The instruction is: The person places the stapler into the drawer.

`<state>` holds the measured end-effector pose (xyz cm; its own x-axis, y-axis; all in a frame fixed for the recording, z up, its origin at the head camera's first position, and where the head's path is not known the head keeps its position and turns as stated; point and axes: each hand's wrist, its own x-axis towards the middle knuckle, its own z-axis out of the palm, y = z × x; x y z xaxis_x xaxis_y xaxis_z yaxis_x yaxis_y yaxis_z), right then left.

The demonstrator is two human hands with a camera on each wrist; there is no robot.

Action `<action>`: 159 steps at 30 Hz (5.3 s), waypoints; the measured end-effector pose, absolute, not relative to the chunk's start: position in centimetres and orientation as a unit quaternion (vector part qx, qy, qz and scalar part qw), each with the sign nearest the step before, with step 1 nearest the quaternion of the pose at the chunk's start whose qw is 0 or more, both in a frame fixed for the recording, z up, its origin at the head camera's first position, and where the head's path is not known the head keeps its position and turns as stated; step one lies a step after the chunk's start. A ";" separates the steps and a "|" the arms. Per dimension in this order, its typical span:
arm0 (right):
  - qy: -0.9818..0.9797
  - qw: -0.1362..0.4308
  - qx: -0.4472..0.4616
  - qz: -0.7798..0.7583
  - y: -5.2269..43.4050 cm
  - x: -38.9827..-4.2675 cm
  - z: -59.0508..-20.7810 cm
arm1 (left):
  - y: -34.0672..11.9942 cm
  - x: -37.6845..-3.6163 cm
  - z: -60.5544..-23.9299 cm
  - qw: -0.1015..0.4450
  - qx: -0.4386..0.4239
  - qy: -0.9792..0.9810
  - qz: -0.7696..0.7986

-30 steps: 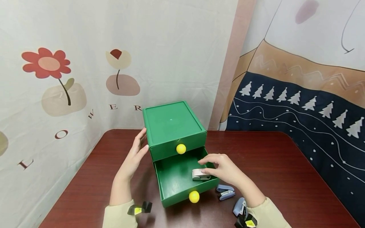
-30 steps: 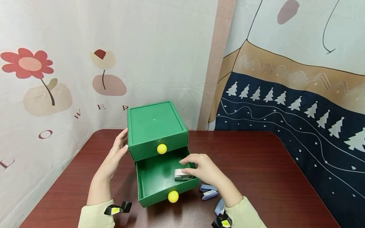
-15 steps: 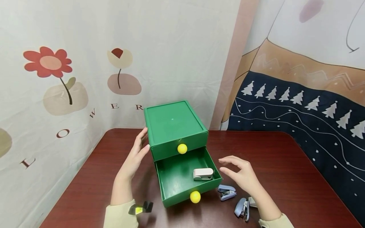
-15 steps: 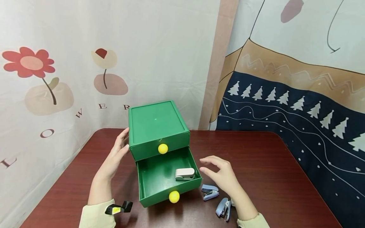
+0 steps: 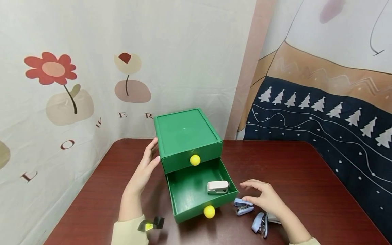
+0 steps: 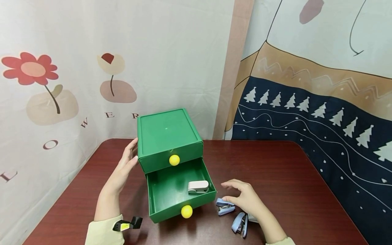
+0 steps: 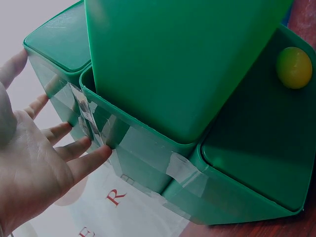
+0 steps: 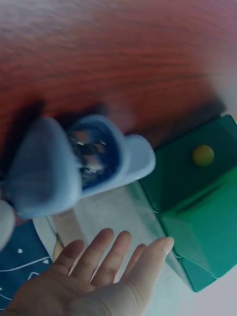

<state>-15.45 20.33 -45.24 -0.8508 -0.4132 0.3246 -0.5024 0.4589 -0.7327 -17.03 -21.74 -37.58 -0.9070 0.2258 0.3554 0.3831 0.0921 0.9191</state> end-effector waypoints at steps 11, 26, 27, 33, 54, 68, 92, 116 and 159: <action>-0.842 -0.035 0.308 0.441 21.6 -15.5 -46.9 | -21.7 -17.0 -37.5 0.061 -0.204 -0.737 -0.641; -0.840 -0.067 0.340 0.418 21.7 -15.3 -47.4 | -21.7 -17.0 -37.7 0.062 -0.204 -0.736 -0.642; -0.841 -0.070 0.338 0.416 21.7 -15.4 -47.4 | -21.7 -17.0 -37.7 0.063 -0.204 -0.736 -0.642; -0.837 -0.066 0.345 0.420 21.6 -15.5 -47.5 | -21.7 -17.0 -37.7 0.063 -0.207 -0.735 -0.643; -0.857 0.014 0.296 0.422 22.5 -14.8 -45.9 | -21.7 -17.1 -37.7 0.062 -0.204 -0.735 -0.644; -0.850 0.146 0.286 0.417 20.8 -13.8 -41.2 | -21.8 -17.0 -37.6 0.061 -0.202 -0.739 -0.640; -0.779 0.128 0.377 0.484 14.1 -13.6 -35.1 | -21.8 -16.9 -37.6 0.061 -0.201 -0.739 -0.640; -0.794 -0.020 0.431 0.428 9.6 -16.6 -37.2 | -21.9 -17.1 -37.7 0.061 -0.202 -0.740 -0.639; -0.787 0.087 0.391 0.469 13.3 -14.6 -37.6 | -21.8 -16.9 -37.5 0.061 -0.200 -0.740 -0.639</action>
